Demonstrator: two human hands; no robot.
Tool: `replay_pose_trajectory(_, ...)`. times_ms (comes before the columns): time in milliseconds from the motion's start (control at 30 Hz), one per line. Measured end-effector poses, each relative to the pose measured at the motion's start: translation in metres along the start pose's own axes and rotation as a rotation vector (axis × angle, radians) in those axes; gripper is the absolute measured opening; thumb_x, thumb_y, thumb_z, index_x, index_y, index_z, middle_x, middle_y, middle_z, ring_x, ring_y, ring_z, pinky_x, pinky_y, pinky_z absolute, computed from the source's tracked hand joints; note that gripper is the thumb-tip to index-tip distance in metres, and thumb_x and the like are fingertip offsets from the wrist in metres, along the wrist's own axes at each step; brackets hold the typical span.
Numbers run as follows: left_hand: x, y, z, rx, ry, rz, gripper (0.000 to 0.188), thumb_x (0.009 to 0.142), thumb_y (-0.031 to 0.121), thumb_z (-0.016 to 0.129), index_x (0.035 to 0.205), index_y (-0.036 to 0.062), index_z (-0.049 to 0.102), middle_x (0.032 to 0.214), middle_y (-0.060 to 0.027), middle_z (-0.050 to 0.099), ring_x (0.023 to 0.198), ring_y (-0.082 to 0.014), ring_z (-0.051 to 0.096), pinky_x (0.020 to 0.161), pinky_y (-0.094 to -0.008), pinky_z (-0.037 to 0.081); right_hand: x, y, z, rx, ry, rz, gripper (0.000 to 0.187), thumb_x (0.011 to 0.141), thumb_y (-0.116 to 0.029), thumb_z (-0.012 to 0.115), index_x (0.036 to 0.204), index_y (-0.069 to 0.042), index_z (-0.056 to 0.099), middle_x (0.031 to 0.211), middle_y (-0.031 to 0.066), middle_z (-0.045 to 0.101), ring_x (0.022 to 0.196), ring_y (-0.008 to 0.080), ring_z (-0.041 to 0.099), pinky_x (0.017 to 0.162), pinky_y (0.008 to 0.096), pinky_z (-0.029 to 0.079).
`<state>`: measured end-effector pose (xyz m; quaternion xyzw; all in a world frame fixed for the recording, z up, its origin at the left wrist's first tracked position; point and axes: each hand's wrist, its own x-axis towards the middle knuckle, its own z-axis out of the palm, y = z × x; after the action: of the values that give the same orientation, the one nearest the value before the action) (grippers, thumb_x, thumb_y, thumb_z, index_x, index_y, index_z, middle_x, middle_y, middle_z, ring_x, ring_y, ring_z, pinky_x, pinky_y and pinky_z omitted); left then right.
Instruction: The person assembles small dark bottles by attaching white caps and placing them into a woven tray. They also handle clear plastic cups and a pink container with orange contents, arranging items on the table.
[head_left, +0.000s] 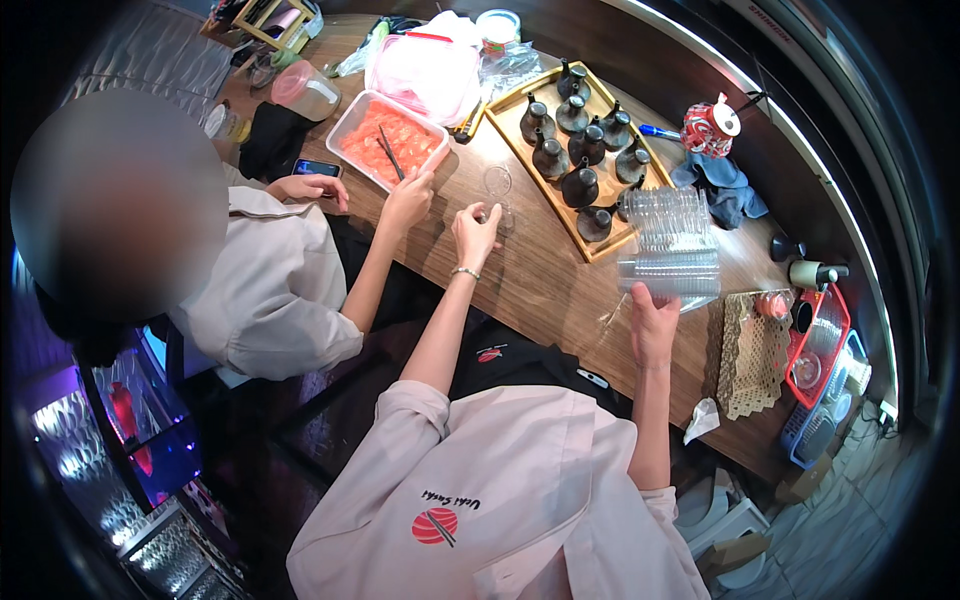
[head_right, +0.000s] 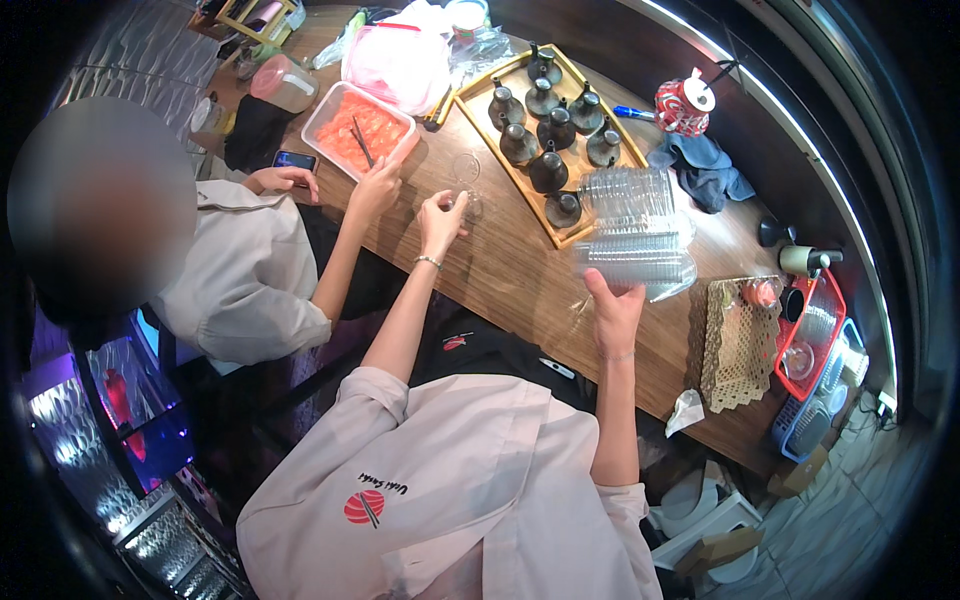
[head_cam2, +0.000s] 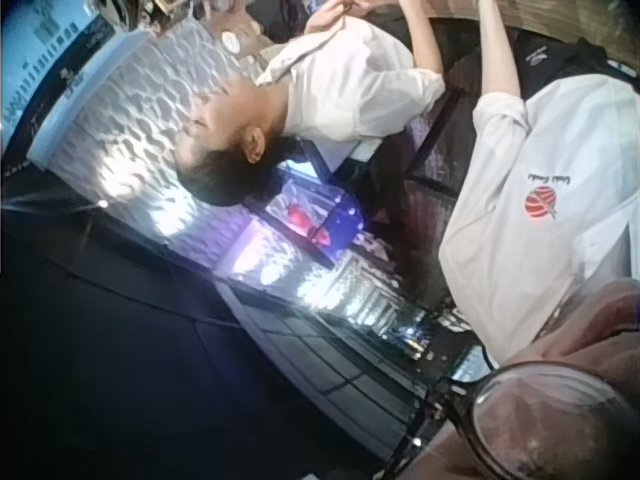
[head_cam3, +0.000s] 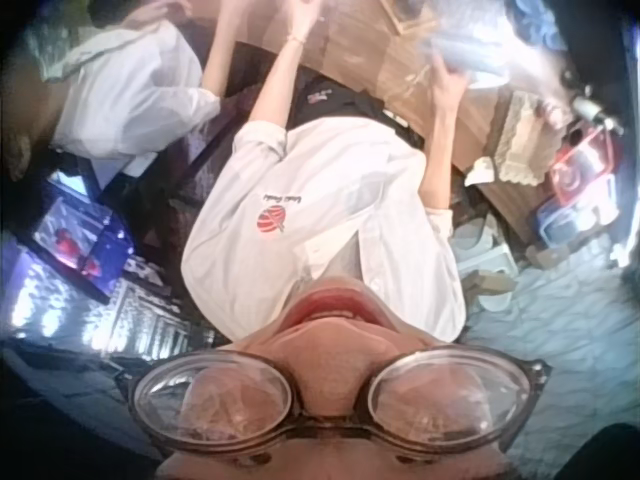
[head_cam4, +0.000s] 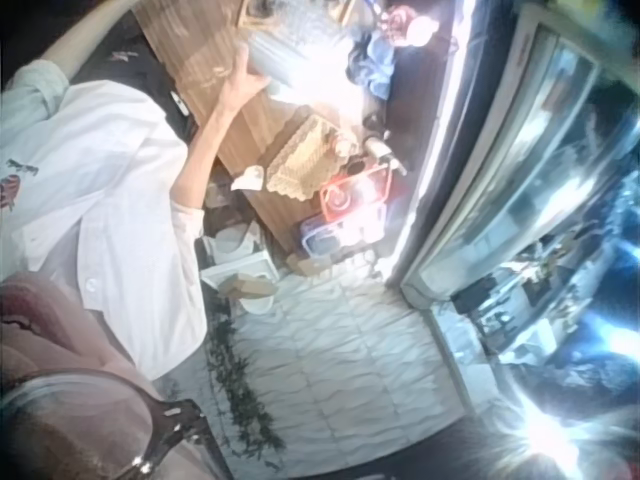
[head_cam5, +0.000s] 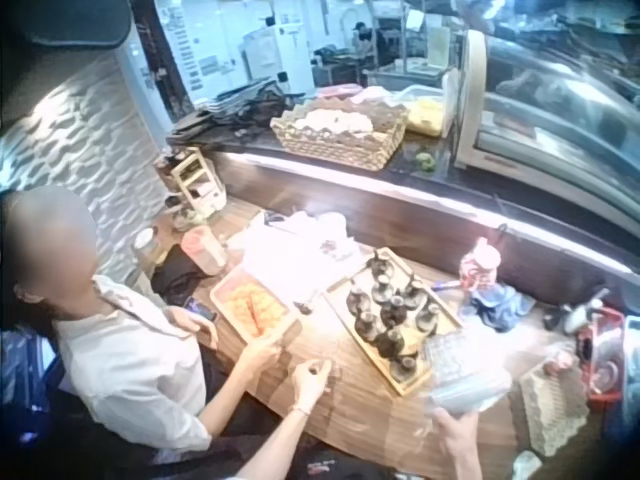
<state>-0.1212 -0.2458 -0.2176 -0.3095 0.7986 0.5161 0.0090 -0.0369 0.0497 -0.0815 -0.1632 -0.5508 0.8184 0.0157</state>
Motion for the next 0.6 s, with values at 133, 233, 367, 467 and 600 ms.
replay_pose_trajectory(133, -0.036, 0.023, -0.019, 0.51, 0.228, 0.391, 0.048, 0.092, 0.039, 0.077, 0.12, 0.0014, 0.071, 0.11, -0.0188, 0.064, 0.103, -0.0299, 0.067, 0.079, -0.0364, 0.058, -0.002, -0.009, 0.007, -0.051, -0.026, -0.023, 0.048, 0.086, -0.002, 0.083, 0.128, 0.0, 0.06, 0.12, 0.0057, 0.066, 0.109, 0.0165, 0.062, 0.098, 0.0325, 0.049)
replay_pose_trajectory(233, -0.09, 0.064, -0.025, -0.015, -0.109, 0.413, 0.039, 0.096, 0.032, 0.075, 0.121, 0.0031, 0.07, 0.111, -0.0157, 0.065, 0.1, -0.025, 0.067, 0.081, -0.0351, 0.057, -0.004, -0.013, 0.016, 0.03, -0.078, 0.003, 0.051, 0.084, -0.003, 0.085, 0.128, 0.0, 0.06, 0.121, 0.0076, 0.067, 0.108, 0.0183, 0.064, 0.098, 0.034, 0.05)
replay_pose_trajectory(367, -0.15, 0.118, -0.016, -0.72, -0.736, 0.107, 0.041, 0.102, 0.016, 0.069, 0.136, -0.0046, 0.059, 0.124, -0.0099, 0.065, 0.107, -0.0119, 0.064, 0.087, -0.0266, 0.057, -0.007, -0.016, 0.033, 0.111, -0.181, 0.013, 0.057, 0.083, -0.003, 0.086, 0.133, 0.002, 0.059, 0.125, 0.0097, 0.067, 0.112, 0.0203, 0.066, 0.097, 0.0353, 0.053)
replay_pose_trajectory(467, -0.162, 0.135, -0.015, -0.802, -0.825, 0.09, 0.048, 0.102, 0.013, 0.068, 0.142, -0.0064, 0.052, 0.124, -0.0097, 0.064, 0.108, -0.0135, 0.064, 0.091, -0.0274, 0.058, -0.008, -0.02, 0.037, 0.163, -0.239, 0.046, 0.059, 0.083, -0.003, 0.085, 0.135, 0.002, 0.057, 0.128, 0.0116, 0.066, 0.115, 0.0217, 0.066, 0.097, 0.036, 0.056)
replay_pose_trajectory(600, -0.166, 0.134, -0.015, -0.724, -0.826, 0.082, 0.049, 0.102, 0.011, 0.067, 0.143, -0.0093, 0.05, 0.128, -0.0129, 0.062, 0.11, -0.0159, 0.065, 0.092, -0.032, 0.061, -0.01, -0.02, 0.037, 0.079, -0.235, 0.026, 0.063, 0.082, -0.005, 0.085, 0.137, 0.003, 0.055, 0.131, 0.0142, 0.065, 0.116, 0.0238, 0.066, 0.098, 0.0368, 0.056)
